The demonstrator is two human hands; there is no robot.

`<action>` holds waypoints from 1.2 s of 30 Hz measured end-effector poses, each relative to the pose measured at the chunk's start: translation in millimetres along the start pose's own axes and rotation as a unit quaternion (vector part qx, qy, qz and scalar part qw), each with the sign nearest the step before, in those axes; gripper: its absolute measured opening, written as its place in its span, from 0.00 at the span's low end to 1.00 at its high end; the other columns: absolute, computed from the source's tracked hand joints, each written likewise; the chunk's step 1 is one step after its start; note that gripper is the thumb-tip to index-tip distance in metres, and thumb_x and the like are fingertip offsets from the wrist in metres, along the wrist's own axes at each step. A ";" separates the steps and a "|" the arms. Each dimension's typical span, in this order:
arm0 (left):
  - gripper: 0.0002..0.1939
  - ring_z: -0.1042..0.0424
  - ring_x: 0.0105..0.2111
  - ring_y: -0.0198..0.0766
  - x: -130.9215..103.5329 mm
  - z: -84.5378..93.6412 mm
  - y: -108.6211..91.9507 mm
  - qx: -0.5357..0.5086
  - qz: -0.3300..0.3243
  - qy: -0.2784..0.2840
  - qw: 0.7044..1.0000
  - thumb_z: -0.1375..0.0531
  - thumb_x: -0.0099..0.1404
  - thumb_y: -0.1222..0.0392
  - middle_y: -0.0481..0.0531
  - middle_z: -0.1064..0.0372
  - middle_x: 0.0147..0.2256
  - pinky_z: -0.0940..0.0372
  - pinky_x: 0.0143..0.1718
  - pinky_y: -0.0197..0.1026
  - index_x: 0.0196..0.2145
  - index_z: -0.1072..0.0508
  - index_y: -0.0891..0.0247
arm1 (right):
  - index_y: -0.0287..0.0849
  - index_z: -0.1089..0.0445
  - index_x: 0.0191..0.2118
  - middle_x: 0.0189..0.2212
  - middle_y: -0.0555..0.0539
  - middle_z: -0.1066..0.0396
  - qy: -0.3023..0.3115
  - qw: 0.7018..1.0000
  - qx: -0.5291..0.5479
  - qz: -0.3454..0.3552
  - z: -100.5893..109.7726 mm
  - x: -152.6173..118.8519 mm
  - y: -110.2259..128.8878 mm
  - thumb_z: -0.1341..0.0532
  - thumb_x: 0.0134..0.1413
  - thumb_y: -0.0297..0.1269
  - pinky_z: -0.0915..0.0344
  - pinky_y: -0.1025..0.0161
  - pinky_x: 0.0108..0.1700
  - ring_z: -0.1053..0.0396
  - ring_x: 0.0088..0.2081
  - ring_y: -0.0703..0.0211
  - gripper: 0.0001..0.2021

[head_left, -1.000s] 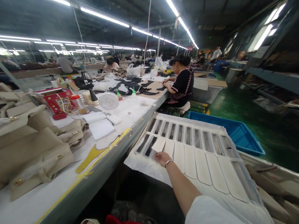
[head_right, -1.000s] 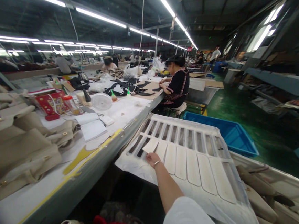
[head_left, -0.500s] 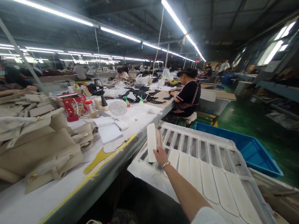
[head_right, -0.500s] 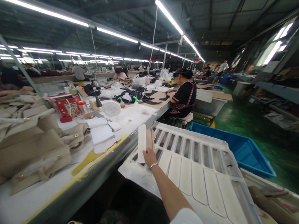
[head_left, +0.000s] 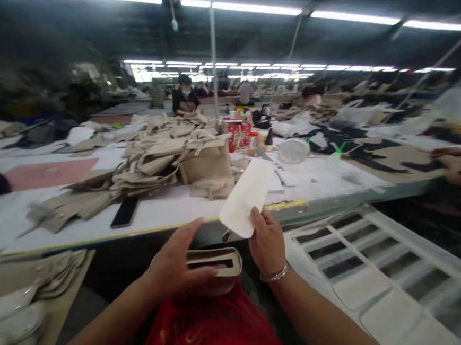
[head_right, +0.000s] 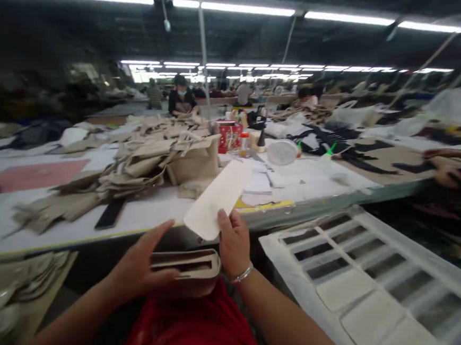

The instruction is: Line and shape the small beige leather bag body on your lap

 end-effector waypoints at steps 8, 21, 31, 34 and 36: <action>0.18 0.31 0.46 0.45 -3.5 15.4 34.5 -0.208 -0.005 -0.126 0.970 0.42 0.58 0.57 0.56 0.29 0.44 0.38 0.52 0.47 0.45 0.29 0.66 | 0.38 0.35 0.46 0.46 0.38 0.36 0.214 0.791 -0.451 0.354 -19.1 -20.1 50.1 0.41 0.49 0.50 0.44 0.48 0.52 0.41 0.50 0.45 0.23; 0.18 0.30 0.43 0.46 -27.4 38.8 63.3 -0.178 0.044 -0.099 0.978 0.45 0.52 0.66 0.54 0.27 0.41 0.38 0.49 0.45 0.41 0.27 0.69 | 0.33 0.62 0.63 0.54 0.35 0.46 0.333 0.715 -0.547 0.280 -28.5 -3.2 -26.8 0.37 0.41 0.39 0.46 0.51 0.56 0.46 0.54 0.46 0.46; 0.20 0.30 0.41 0.42 -40.0 29.1 78.9 -0.184 0.100 -0.054 0.976 0.48 0.51 0.68 0.51 0.28 0.41 0.36 0.45 0.42 0.42 0.29 0.68 | 0.36 0.61 0.63 0.55 0.36 0.46 0.356 0.733 -0.519 0.259 -27.6 -2.0 -44.1 0.37 0.41 0.42 0.45 0.49 0.55 0.46 0.54 0.44 0.46; 0.19 0.30 0.40 0.41 -37.1 32.5 67.8 -0.144 0.094 -0.060 0.983 0.49 0.51 0.69 0.50 0.28 0.39 0.36 0.44 0.39 0.40 0.29 0.68 | 0.37 0.60 0.63 0.56 0.36 0.47 0.350 0.743 -0.515 0.247 -22.0 -4.1 -40.5 0.37 0.41 0.43 0.45 0.50 0.56 0.47 0.56 0.45 0.45; 0.19 0.31 0.40 0.41 -33.5 38.7 59.4 -0.109 0.087 -0.059 0.988 0.49 0.51 0.70 0.50 0.28 0.38 0.37 0.42 0.38 0.40 0.29 0.67 | 0.37 0.61 0.62 0.57 0.36 0.48 0.349 0.748 -0.509 0.246 -22.1 -4.8 -41.2 0.37 0.43 0.44 0.46 0.50 0.57 0.47 0.56 0.46 0.44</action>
Point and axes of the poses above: each hand's wrist, its own x-axis towards the middle knuckle, its own z-axis out of the back of the hand, y = z × x, the point moved 1 cm from there along x, towards the middle knuckle
